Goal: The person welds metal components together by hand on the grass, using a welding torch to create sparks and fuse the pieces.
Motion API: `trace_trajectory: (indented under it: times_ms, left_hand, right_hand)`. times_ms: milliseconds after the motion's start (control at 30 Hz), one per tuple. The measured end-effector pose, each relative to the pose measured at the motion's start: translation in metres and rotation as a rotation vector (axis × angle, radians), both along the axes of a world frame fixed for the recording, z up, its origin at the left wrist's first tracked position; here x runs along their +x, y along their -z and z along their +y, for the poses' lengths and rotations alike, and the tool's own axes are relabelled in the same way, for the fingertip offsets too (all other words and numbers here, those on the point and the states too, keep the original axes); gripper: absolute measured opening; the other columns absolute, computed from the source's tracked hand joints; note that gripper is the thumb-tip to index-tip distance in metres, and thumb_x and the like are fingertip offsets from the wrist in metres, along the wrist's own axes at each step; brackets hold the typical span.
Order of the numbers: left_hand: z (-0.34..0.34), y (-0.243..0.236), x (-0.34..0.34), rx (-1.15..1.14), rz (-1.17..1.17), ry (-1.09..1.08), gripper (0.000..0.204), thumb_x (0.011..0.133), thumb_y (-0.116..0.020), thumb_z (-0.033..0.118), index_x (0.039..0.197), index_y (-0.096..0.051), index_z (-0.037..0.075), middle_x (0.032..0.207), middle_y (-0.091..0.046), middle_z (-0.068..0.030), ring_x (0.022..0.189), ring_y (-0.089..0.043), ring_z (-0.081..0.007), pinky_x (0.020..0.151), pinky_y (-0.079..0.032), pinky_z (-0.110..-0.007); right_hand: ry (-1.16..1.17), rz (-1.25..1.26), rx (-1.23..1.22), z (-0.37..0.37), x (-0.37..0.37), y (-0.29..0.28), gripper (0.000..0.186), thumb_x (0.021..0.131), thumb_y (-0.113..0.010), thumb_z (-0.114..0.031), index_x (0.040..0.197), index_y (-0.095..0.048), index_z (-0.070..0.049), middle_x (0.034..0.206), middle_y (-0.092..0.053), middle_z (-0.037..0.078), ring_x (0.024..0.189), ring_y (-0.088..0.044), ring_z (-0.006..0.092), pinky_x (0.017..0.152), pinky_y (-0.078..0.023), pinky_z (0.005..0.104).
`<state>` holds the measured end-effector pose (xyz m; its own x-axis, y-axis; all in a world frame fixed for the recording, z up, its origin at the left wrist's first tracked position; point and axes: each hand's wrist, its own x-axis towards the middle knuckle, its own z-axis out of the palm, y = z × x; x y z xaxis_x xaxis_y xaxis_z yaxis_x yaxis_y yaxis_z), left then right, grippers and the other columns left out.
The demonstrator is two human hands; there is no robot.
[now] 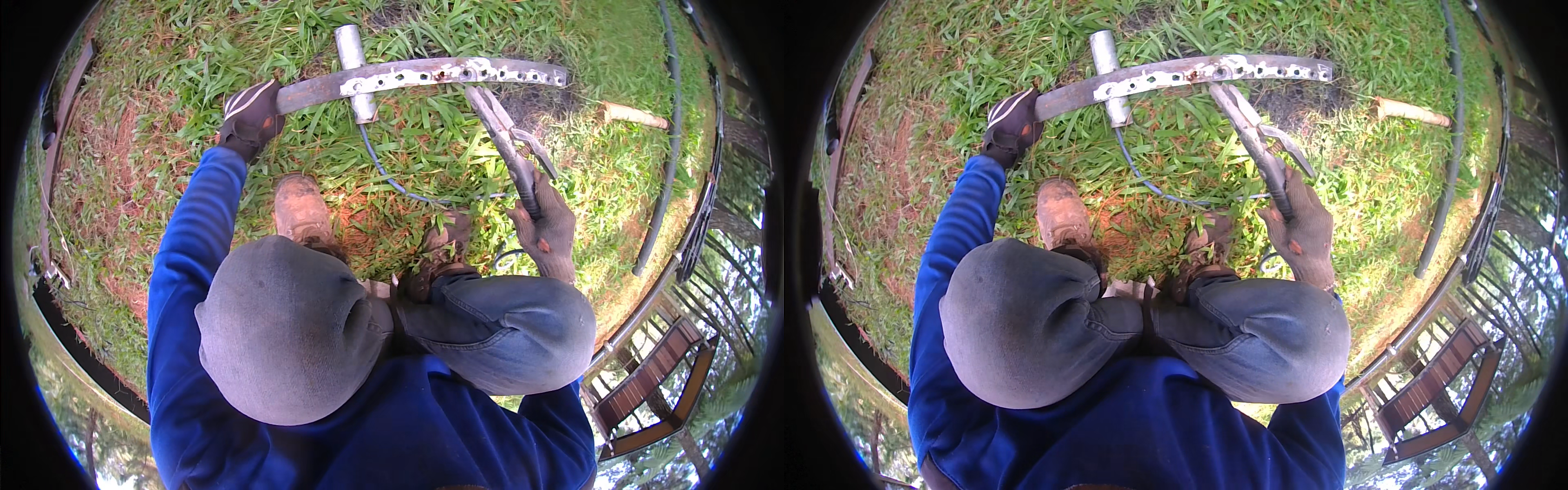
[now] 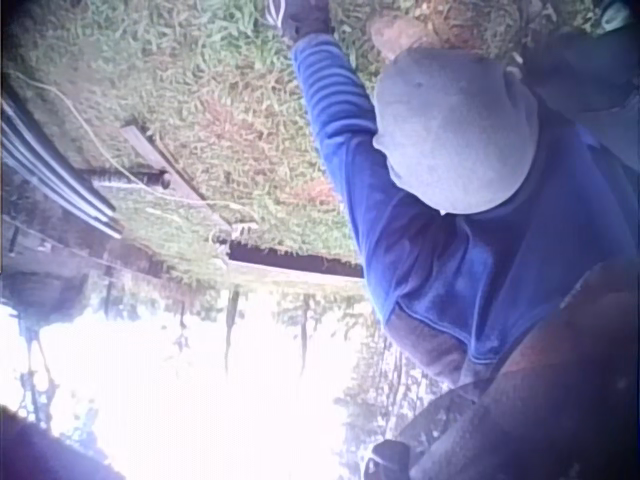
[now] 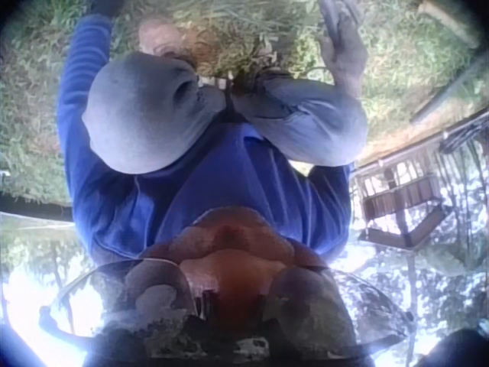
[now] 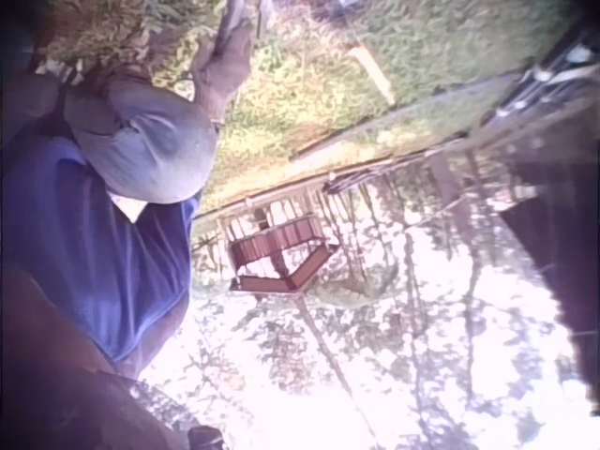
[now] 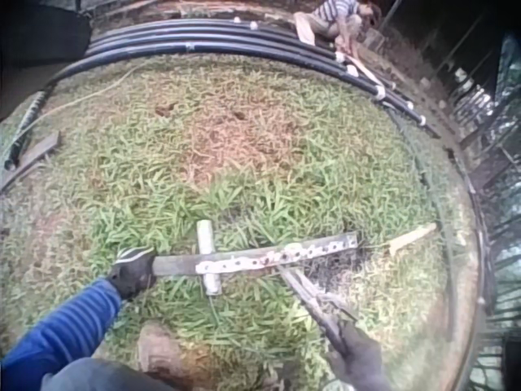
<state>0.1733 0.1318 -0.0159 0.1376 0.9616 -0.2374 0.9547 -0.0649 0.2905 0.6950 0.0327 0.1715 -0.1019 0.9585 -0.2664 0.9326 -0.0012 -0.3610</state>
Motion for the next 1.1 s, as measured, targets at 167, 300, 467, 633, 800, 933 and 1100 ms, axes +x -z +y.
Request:
trace_trajectory:
  times_ms: [167,300,467,633,800,933,1100]
  left_hand:
    - [-0.002,0.002,-0.001,0.061,-0.032,0.027,0.025,0.089,-0.076,0.02,0.112,-0.073,0.01,0.104,-0.078,-0.0182,0.101,-0.076,-0.0451,0.088,-0.06,-0.057]
    - [-0.003,0.013,-0.007,0.07,-0.03,0.017,0.026,0.089,-0.076,0.021,0.113,-0.074,0.01,0.102,-0.078,-0.0188,0.099,-0.076,-0.0466,0.085,-0.06,-0.057]
    - [0.0,0.002,0.002,-0.019,-0.004,-0.038,0.027,0.089,-0.076,0.019,0.114,-0.073,0.01,0.105,-0.078,-0.019,0.103,-0.076,-0.0459,0.091,-0.06,-0.058]
    - [-0.002,0.0,0.002,0.008,-0.004,-0.033,0.031,0.087,-0.077,0.021,0.115,-0.073,0.01,0.106,-0.078,-0.0197,0.104,-0.075,-0.0469,0.092,-0.059,-0.059]
    - [-0.003,0.006,-0.001,0.03,-0.023,-0.023,0.032,0.087,-0.076,0.02,0.117,-0.074,0.011,0.107,-0.078,-0.0196,0.105,-0.076,-0.0464,0.093,-0.059,-0.06]
    - [-0.002,0.008,0.0,-0.006,-0.006,-0.036,0.03,0.088,-0.074,0.02,0.118,-0.074,0.011,0.107,-0.079,-0.0188,0.105,-0.076,-0.0456,0.093,-0.059,-0.059]
    - [0.0,-0.003,0.005,0.009,0.004,-0.022,0.029,0.09,-0.073,0.021,0.117,-0.074,0.011,0.106,-0.079,-0.0182,0.105,-0.077,-0.045,0.093,-0.06,-0.059]
  right_hand:
    - [-0.022,-0.037,-0.015,0.004,-0.002,0.001,0.082,0.09,-0.093,-0.02,0.161,-0.054,-0.006,0.111,-0.078,0.021,0.1,-0.082,0.0408,0.083,-0.066,0.0472]
    - [-0.049,-0.03,0.001,0.005,0.0,0.003,0.083,0.089,-0.093,-0.021,0.161,-0.055,-0.006,0.113,-0.077,0.022,0.101,-0.082,0.0426,0.083,-0.066,0.048]
    - [-0.026,-0.101,0.008,0.003,-0.003,0.002,0.08,0.091,-0.093,-0.02,0.161,-0.057,-0.007,0.116,-0.079,0.022,0.102,-0.083,0.038,0.086,-0.067,0.0452]
    - [0.029,-0.079,-0.038,0.006,-0.007,0.0,0.083,0.089,-0.094,-0.014,0.162,-0.056,-0.004,0.123,-0.079,0.022,0.105,-0.084,0.033,0.09,-0.067,0.0417]
    - [0.019,-0.073,-0.047,0.009,-0.012,-0.003,0.08,0.09,-0.096,-0.022,0.158,-0.056,-0.009,0.118,-0.078,0.02,0.103,-0.083,0.0377,0.085,-0.067,0.0458]
    - [0.023,-0.027,-0.007,0.008,-0.012,-0.002,0.078,0.089,-0.096,-0.021,0.157,-0.057,-0.01,0.118,-0.078,0.02,0.104,-0.083,0.0383,0.085,-0.067,0.0456]
    - [-0.014,-0.006,0.02,0.006,-0.005,0.003,0.074,0.091,-0.094,-0.021,0.155,-0.058,-0.009,0.118,-0.078,0.021,0.104,-0.084,0.0382,0.086,-0.067,0.0452]
